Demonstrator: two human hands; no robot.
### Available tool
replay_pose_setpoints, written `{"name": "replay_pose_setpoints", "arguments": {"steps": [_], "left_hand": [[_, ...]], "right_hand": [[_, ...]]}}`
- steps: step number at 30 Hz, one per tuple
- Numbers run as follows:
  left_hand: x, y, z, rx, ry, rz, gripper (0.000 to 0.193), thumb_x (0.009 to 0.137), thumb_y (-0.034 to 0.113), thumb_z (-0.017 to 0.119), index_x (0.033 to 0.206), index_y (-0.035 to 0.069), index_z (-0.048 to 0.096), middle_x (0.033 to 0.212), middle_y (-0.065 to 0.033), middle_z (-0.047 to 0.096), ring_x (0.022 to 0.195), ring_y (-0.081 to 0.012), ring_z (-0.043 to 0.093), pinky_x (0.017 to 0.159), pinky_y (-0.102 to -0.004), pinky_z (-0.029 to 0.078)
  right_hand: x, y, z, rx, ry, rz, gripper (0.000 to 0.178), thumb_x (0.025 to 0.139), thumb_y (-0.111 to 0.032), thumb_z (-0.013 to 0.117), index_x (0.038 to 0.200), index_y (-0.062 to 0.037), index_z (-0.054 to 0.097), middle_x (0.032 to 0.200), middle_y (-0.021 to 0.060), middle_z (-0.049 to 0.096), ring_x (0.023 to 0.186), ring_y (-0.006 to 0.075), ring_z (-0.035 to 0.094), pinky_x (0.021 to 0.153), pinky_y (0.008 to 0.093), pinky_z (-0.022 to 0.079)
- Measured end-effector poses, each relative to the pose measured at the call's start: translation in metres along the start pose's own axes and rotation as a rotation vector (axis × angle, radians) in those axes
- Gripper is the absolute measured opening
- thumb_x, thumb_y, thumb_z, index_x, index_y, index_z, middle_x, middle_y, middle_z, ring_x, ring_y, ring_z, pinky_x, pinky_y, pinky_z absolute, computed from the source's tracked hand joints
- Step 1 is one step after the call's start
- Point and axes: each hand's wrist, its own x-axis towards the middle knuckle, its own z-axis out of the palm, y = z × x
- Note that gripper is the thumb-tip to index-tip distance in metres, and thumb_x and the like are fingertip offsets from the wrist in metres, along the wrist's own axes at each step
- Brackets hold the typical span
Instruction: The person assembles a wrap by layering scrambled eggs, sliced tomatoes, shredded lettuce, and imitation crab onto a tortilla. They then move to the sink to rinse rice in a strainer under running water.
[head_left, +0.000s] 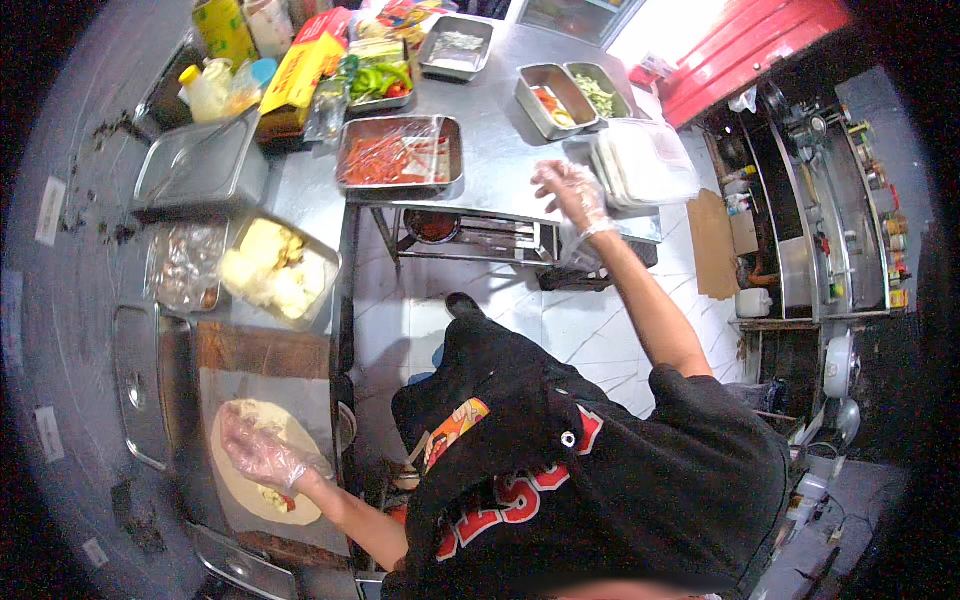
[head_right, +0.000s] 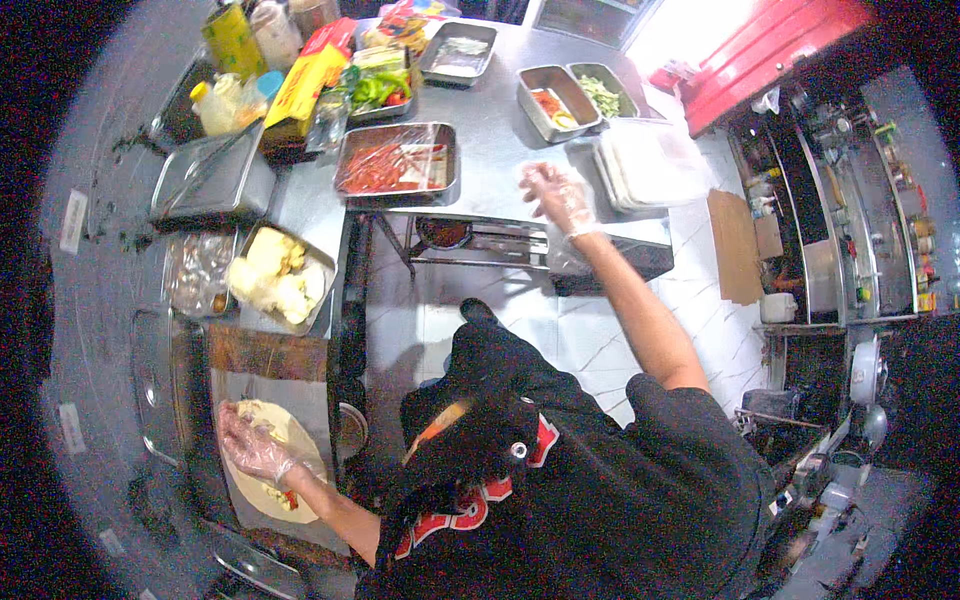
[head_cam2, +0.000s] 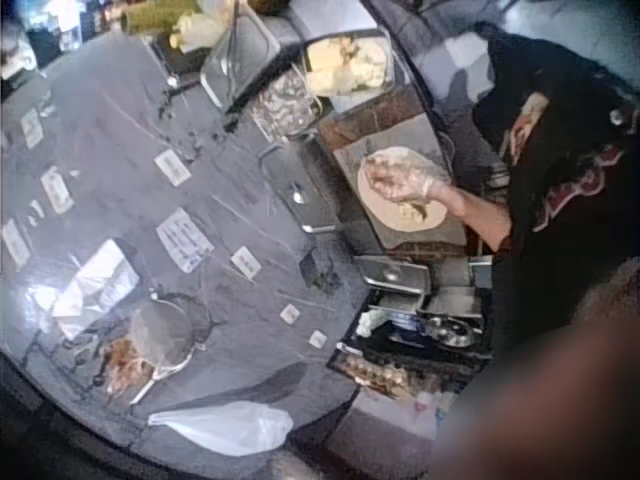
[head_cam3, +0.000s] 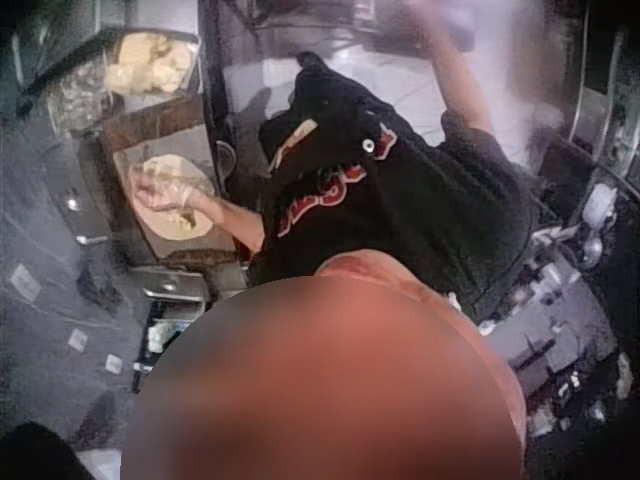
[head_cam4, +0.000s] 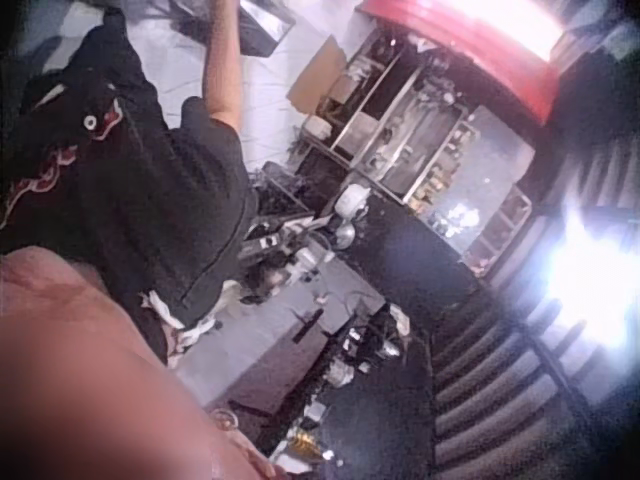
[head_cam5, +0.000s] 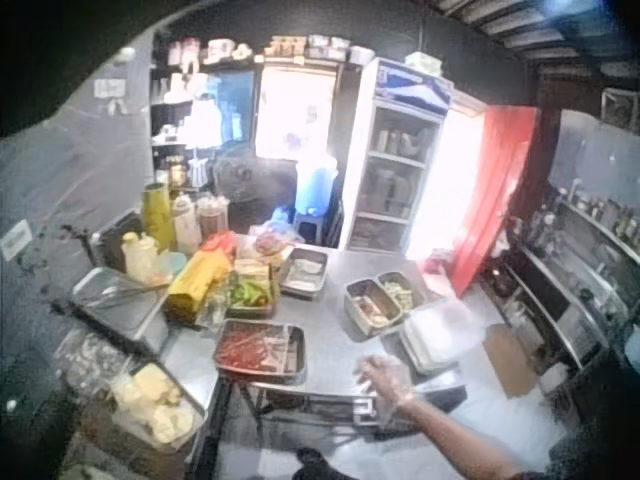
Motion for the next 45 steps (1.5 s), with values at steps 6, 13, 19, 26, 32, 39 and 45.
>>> {"name": "replay_pose_setpoints", "arguments": {"steps": [6, 13, 19, 26, 32, 39, 45], "left_hand": [[-0.047, 0.050, 0.068, -0.004, -0.055, -0.100, 0.029, 0.099, 0.023, 0.055, 0.118, 0.003, 0.063, 0.108, -0.0071, 0.066, 0.081, -0.0110, 0.056, 0.061, -0.0217, 0.045], [-0.109, 0.083, 0.147, -0.247, -0.231, -0.236, 0.026, 0.099, 0.020, 0.056, 0.116, 0.001, 0.061, 0.104, -0.0069, 0.064, 0.078, -0.0079, 0.055, 0.055, -0.0162, 0.044], [-0.127, 0.107, 0.180, -0.106, -0.282, -0.206, 0.026, 0.099, 0.023, 0.056, 0.115, 0.003, 0.062, 0.105, -0.0049, 0.062, 0.079, -0.0068, 0.053, 0.052, -0.0182, 0.043], [-0.129, 0.117, 0.200, -0.016, -0.286, -0.154, 0.025, 0.099, 0.023, 0.057, 0.112, 0.003, 0.064, 0.102, -0.0053, 0.065, 0.076, -0.0077, 0.056, 0.054, -0.0204, 0.047], [-0.127, 0.127, 0.208, -0.030, -0.260, -0.209, 0.024, 0.098, 0.021, 0.058, 0.112, 0.003, 0.065, 0.102, -0.0061, 0.065, 0.075, -0.0075, 0.056, 0.054, -0.0213, 0.047], [-0.120, 0.123, 0.220, 0.087, -0.343, -0.125, 0.020, 0.096, 0.014, 0.058, 0.109, 0.001, 0.067, 0.093, -0.0057, 0.064, 0.075, -0.0105, 0.057, 0.060, -0.0235, 0.048], [-0.118, 0.128, 0.224, 0.166, -0.341, -0.106, 0.020, 0.097, 0.014, 0.057, 0.105, 0.000, 0.068, 0.087, -0.0065, 0.065, 0.073, -0.0120, 0.058, 0.064, -0.0275, 0.048]], "right_hand": [[0.125, 0.012, -0.155, -0.179, 0.256, -0.044, 0.026, 0.093, -0.025, 0.060, 0.107, -0.0035, 0.063, 0.088, 0.0049, 0.065, 0.069, 0.0107, 0.060, 0.056, 0.0255, 0.051], [0.267, 0.025, -0.261, -0.746, 0.023, -0.115, 0.036, 0.082, -0.031, 0.065, 0.111, -0.0094, 0.068, 0.102, 0.0109, 0.067, 0.093, 0.0241, 0.063, 0.079, 0.0350, 0.050], [0.280, 0.019, -0.216, -1.093, -0.076, 0.038, 0.054, 0.078, -0.041, 0.070, 0.120, -0.0085, 0.062, 0.118, 0.0179, 0.065, 0.111, 0.0338, 0.061, 0.095, 0.0430, 0.048], [0.326, 0.102, -0.229, -0.973, 0.064, -0.036, 0.052, 0.078, -0.034, 0.069, 0.121, -0.0050, 0.059, 0.117, 0.0208, 0.063, 0.102, 0.0364, 0.063, 0.090, 0.0455, 0.050], [0.315, 0.068, -0.250, -0.549, 0.019, 0.084, 0.038, 0.077, -0.019, 0.073, 0.111, -0.0048, 0.065, 0.095, 0.0125, 0.068, 0.074, 0.0210, 0.068, 0.062, 0.0353, 0.057], [0.289, 0.051, -0.249, -0.565, 0.114, 0.017, 0.038, 0.078, -0.020, 0.075, 0.111, -0.0060, 0.066, 0.090, 0.0083, 0.070, 0.067, 0.0173, 0.068, 0.060, 0.0294, 0.054], [0.283, 0.037, -0.240, -0.450, 0.097, 0.139, 0.041, 0.080, -0.013, 0.071, 0.119, -0.0072, 0.062, 0.095, 0.0085, 0.069, 0.079, 0.0171, 0.067, 0.070, 0.0302, 0.056]]}}
